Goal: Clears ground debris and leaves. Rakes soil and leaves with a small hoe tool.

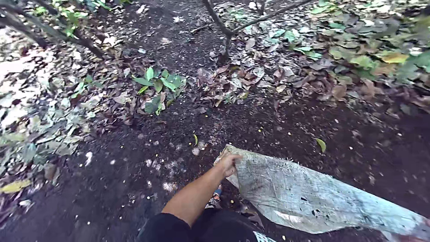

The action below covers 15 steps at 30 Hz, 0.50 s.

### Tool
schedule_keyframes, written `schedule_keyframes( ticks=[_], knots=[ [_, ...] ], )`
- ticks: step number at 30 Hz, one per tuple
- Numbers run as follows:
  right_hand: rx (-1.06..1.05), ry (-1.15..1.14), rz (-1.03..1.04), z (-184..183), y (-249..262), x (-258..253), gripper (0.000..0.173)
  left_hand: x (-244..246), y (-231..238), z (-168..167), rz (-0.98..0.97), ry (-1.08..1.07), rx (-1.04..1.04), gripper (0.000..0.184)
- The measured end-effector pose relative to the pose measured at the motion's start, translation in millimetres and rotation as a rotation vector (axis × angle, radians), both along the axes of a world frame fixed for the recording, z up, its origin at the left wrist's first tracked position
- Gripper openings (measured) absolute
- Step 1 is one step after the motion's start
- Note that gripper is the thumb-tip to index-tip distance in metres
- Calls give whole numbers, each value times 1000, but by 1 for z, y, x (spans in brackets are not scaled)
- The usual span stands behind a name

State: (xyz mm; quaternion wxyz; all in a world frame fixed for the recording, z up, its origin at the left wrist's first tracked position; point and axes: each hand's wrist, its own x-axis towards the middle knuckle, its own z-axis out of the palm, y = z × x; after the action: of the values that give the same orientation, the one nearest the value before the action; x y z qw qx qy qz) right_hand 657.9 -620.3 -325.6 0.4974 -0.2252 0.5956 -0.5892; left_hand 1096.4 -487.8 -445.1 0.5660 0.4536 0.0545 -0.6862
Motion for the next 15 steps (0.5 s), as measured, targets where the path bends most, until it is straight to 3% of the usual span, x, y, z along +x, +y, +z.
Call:
schedule_keyframes(
  ticks=[2,4,9,12,15],
  knots=[
    [7,69,105,-5,-39,21,27,3,-7,-4,-42,-48,71,66],
    [20,135,131,-3,-78,54,20,12,-25,-8,-45,-86,131,74],
    [88,166,160,3,-166,125,36,58,-81,-16,-23,-94,168,62],
    [46,125,157,-3,-223,152,36,89,-120,-19,60,-84,146,48],
    [-4,174,163,-17,-275,165,36,110,-163,-35,108,-117,111,47]
  ],
)
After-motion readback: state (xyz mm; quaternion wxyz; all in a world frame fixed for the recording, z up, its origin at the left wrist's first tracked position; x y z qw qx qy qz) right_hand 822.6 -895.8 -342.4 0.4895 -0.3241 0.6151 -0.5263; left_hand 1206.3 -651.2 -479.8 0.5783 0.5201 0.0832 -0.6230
